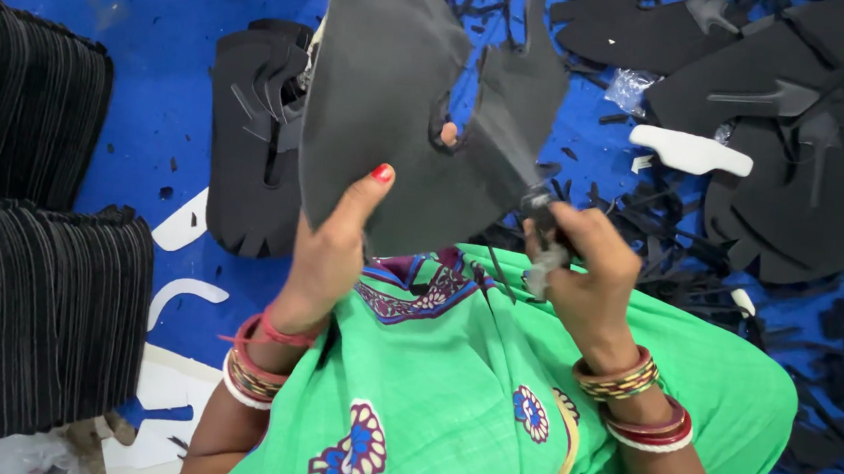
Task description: The person sits on the floor of a workshop surrounded by cut black foam shoe upper pieces and trims excess material from their edges using scissors. They rotate each foam piece while cutting along the contours, set finished pieces aside, and pick up new pieces to trim.
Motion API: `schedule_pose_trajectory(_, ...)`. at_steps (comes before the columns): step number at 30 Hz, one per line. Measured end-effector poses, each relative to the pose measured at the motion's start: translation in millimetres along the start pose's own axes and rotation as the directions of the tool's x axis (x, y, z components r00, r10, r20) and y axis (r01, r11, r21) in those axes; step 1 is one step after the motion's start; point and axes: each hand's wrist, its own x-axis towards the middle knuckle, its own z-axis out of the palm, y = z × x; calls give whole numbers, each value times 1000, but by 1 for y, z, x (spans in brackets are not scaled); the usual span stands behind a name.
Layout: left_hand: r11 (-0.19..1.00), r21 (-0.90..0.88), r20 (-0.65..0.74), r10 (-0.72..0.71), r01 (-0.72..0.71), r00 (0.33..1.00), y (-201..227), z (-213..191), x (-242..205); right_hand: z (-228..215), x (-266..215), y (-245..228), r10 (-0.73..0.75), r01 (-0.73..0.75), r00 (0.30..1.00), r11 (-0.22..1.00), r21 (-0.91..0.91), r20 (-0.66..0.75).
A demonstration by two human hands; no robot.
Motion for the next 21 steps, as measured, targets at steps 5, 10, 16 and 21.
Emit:
schedule_pose_trajectory(5,938,330,69,-135,105,988,-55,30,-25,-17,32,-34,277,-262,960,873,412,23)
schedule_pose_trajectory(10,794,224,619,332,-565,712,-29,64,-24,-4,16,-4,308,-309,945,735,604,109)
schedule_pose_trajectory(16,358,-513,645,-440,780,626,-63,31,-10,14,5,-13,168,-177,984,969,172,63)
schedule_pose_trajectory(21,783,-275,235,-507,558,829,-60,24,-7,9,4,-24,123,-117,992,958,263,-8)
